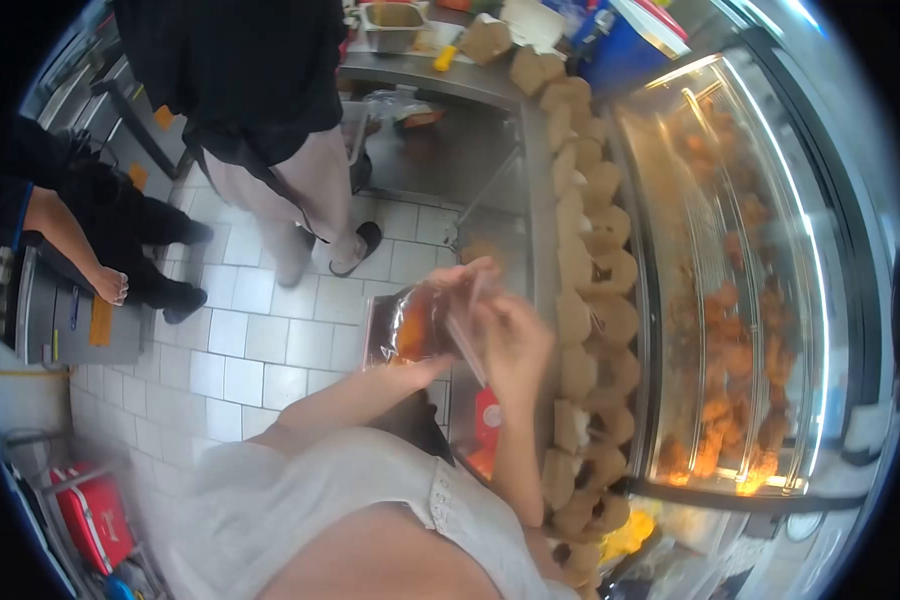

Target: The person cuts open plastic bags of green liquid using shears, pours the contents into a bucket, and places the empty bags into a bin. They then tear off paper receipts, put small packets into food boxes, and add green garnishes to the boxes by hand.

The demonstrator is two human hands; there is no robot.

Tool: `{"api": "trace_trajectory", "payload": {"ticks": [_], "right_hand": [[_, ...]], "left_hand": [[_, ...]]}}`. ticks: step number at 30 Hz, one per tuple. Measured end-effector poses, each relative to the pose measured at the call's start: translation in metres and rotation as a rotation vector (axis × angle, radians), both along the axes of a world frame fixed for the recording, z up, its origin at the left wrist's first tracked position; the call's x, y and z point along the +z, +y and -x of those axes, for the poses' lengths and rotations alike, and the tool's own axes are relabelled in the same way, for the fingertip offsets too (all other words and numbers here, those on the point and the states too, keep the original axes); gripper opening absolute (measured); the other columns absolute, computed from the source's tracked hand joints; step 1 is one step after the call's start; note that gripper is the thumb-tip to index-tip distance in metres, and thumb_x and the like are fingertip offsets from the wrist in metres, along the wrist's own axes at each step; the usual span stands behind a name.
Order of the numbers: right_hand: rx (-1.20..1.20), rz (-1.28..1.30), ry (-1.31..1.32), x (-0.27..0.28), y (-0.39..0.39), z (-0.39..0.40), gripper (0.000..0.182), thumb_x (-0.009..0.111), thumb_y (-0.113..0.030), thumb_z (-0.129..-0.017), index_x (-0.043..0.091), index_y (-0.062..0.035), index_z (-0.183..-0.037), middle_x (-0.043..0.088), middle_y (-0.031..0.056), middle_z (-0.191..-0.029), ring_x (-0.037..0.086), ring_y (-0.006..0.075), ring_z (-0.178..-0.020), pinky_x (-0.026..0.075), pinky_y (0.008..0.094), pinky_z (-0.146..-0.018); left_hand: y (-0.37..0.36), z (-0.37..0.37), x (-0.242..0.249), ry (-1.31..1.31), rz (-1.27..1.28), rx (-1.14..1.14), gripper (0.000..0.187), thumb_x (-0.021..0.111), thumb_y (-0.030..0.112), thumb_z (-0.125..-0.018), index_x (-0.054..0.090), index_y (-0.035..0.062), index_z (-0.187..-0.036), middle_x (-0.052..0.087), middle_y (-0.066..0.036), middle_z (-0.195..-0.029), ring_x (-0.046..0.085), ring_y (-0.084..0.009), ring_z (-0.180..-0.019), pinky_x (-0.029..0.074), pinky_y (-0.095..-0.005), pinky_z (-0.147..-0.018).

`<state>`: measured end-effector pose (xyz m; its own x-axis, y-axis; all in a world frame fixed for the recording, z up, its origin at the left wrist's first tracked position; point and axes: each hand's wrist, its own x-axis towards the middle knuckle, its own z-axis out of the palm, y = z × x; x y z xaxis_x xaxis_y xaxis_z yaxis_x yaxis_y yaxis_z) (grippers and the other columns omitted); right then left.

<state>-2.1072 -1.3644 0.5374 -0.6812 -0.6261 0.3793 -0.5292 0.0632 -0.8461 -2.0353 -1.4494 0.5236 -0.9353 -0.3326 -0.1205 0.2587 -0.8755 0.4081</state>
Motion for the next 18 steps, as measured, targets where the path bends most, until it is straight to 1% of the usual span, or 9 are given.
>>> {"api": "trace_trajectory", "payload": {"ticks": [1, 3, 5, 7, 8, 11, 13, 14, 18], "right_hand": [[0.026, -0.006, -0.005, -0.005, -0.004, 0.005, 0.023, 0.062, -0.004, -0.075, 0.055, -0.0001, -0.097, 0.058, 0.0053, -0.073, 0.055, 0.0134, -0.068, 0.044, 0.0226, -0.059], [-0.223, 0.07, -0.337, -0.006, -0.02, 0.019, 0.018, 0.059, -0.004, -0.078, 0.056, 0.0007, -0.095, 0.056, 0.0022, -0.07, 0.053, 0.0108, -0.067, 0.043, 0.0211, -0.06], [-0.17, 0.117, -0.327, -0.011, -0.03, 0.038, 0.016, 0.057, -0.007, -0.08, 0.056, 0.0007, -0.094, 0.055, 0.0006, -0.073, 0.051, 0.0092, -0.067, 0.042, 0.0212, -0.062], [0.191, 0.077, -0.274, -0.009, -0.05, 0.053, 0.017, 0.058, -0.009, -0.08, 0.055, 0.001, -0.093, 0.054, 0.003, -0.081, 0.051, 0.0093, -0.068, 0.042, 0.0209, -0.063], [0.196, 0.091, -0.27, -0.014, -0.064, 0.061, 0.017, 0.058, -0.009, -0.08, 0.055, 0.001, -0.093, 0.054, 0.003, -0.081, 0.051, 0.0093, -0.068, 0.042, 0.0209, -0.063], [0.223, -0.015, -0.129, -0.039, -0.095, 0.095, 0.018, 0.06, -0.007, -0.078, 0.055, 0.0015, -0.093, 0.051, 0.0052, -0.092, 0.053, 0.0098, -0.073, 0.043, 0.0221, -0.067], [0.292, 0.079, -0.413, -0.05, -0.115, 0.135, 0.018, 0.06, -0.006, -0.078, 0.055, 0.0022, -0.094, 0.049, 0.0067, -0.098, 0.053, 0.0114, -0.075, 0.043, 0.0237, -0.07], [0.273, 0.126, -0.518, -0.052, -0.123, 0.155, 0.015, 0.059, -0.008, -0.08, 0.055, 0.0019, -0.091, 0.051, 0.0043, -0.092, 0.051, 0.0106, -0.073, 0.041, 0.024, -0.07], [0.054, 0.278, -0.795, -0.062, -0.15, 0.203, 0.013, 0.059, -0.014, -0.082, 0.057, -0.002, -0.086, 0.052, -0.0016, -0.078, 0.045, 0.0055, -0.074, 0.038, 0.0208, -0.066]], "left_hand": [[-0.008, 0.007, -0.01, -0.034, 0.039, 0.031, 0.052, 0.046, 0.037, -0.081, 0.04, 0.0087, -0.124, 0.038, -0.008, -0.13, 0.036, -0.0186, -0.12, 0.024, -0.0352, -0.102], [-0.025, 0.021, -0.028, -0.106, 0.117, 0.09, 0.05, 0.046, 0.037, -0.081, 0.041, 0.0104, -0.124, 0.04, -0.007, -0.128, 0.038, -0.0177, -0.118, 0.024, -0.0354, -0.102], [-0.043, 0.042, -0.043, -0.038, 0.176, 0.164, 0.046, 0.047, 0.036, -0.082, 0.043, 0.0118, -0.121, 0.041, -0.009, -0.127, 0.039, -0.0192, -0.117, 0.026, -0.0382, -0.101], [-0.067, 0.067, -0.057, 0.009, 0.156, 0.204, 0.04, 0.048, 0.033, -0.083, 0.045, 0.0133, -0.118, 0.041, -0.011, -0.126, 0.039, -0.0211, -0.117, 0.028, -0.041, -0.1], [-0.073, 0.078, -0.06, 0.082, 0.236, 0.305, 0.036, 0.047, 0.029, -0.084, 0.046, 0.013, -0.116, 0.041, -0.012, -0.126, 0.039, -0.0222, -0.117, 0.03, -0.0418, -0.099], [-0.103, 0.12, -0.048, -0.064, 0.403, 0.419, 0.03, 0.045, 0.027, -0.086, 0.047, 0.0123, -0.112, 0.043, -0.01, -0.124, 0.043, -0.0198, -0.11, 0.035, -0.0331, -0.089], [-0.125, 0.16, -0.028, -0.355, 0.413, 0.475, 0.029, 0.043, 0.028, -0.088, 0.049, 0.0108, -0.11, 0.047, -0.008, -0.12, 0.047, -0.0169, -0.103, 0.037, -0.0272, -0.08], [-0.132, 0.179, -0.024, -0.352, 0.444, 0.449, 0.029, 0.043, 0.028, -0.088, 0.049, 0.0108, -0.11, 0.047, -0.008, -0.12, 0.047, -0.0169, -0.103, 0.037, -0.0272, -0.08], [-0.17, 0.238, -0.034, -0.318, 0.469, 0.359, 0.038, 0.042, 0.042, -0.088, 0.053, 0.0066, -0.078, 0.053, -0.006, -0.084, 0.049, -0.0142, -0.075, 0.039, -0.0261, -0.068]]}}
